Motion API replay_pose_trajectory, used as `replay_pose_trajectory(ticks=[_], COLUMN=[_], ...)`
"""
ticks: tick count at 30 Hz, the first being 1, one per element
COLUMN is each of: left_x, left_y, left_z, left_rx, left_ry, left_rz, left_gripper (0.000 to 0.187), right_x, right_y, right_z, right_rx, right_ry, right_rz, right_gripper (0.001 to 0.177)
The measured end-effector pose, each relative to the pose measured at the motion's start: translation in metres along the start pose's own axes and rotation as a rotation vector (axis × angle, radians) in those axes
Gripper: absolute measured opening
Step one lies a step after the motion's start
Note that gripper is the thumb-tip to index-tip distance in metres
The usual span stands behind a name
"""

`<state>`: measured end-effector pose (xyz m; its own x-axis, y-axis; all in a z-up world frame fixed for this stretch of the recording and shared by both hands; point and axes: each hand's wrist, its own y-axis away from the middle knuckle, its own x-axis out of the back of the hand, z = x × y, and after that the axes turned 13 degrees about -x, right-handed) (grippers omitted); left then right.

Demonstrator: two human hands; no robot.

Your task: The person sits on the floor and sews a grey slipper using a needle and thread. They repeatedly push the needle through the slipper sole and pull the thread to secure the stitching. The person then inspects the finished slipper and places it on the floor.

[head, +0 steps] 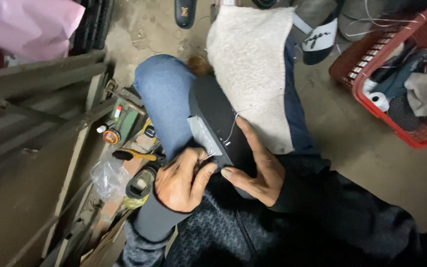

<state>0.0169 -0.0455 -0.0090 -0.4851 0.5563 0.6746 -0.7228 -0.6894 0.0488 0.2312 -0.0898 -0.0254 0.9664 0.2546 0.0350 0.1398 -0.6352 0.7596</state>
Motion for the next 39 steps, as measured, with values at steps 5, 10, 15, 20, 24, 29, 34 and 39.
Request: replay_pose_trajectory(ticks=[5,10,15,20,24,29,34,39], left_x=[-0.009,-0.006,-0.01,-0.015,-0.013,-0.014,-0.011,0.009], left_y=[0.0,-0.004,-0.004,-0.001,-0.001,0.0,-0.003,0.016], left_z=[-0.017,-0.029,-0.039,-0.046,-0.044,-0.043,-0.033,-0.036], left_rx=[-0.038,-0.071,-0.185,-0.193,-0.17,-0.141,-0.086,0.042], left_ry=[-0.118,-0.045,-0.173,-0.317,-0.326,-0.339,-0.231,0.025], left_rz=[0.028,-0.018,0.044,0.105,0.115,0.128,0.104,-0.009], left_gripper=[0.023,0.028,0.043,0.055,0.056,0.057,0.049,0.021], right_x=[-0.001,0.001,0.001,0.001,-0.004,0.0,0.0,0.003], right_y=[-0.003,-0.012,-0.012,-0.012,-0.017,-0.014,-0.014,-0.011], right_z=[-0.006,0.002,-0.006,-0.009,0.0,-0.01,0.0,-0.006], right_rx=[-0.097,-0.112,-0.146,-0.146,-0.078,-0.178,-0.101,-0.072], right_ry=[-0.046,0.005,-0.044,0.013,0.006,-0.016,-0.019,-0.104], right_rz=[-0.035,-0.095,-0.093,-0.075,-0.017,-0.087,-0.092,-0.091], right_gripper=[0.091,0.093,0.094,0.093,0.094,0.093,0.092,0.089])
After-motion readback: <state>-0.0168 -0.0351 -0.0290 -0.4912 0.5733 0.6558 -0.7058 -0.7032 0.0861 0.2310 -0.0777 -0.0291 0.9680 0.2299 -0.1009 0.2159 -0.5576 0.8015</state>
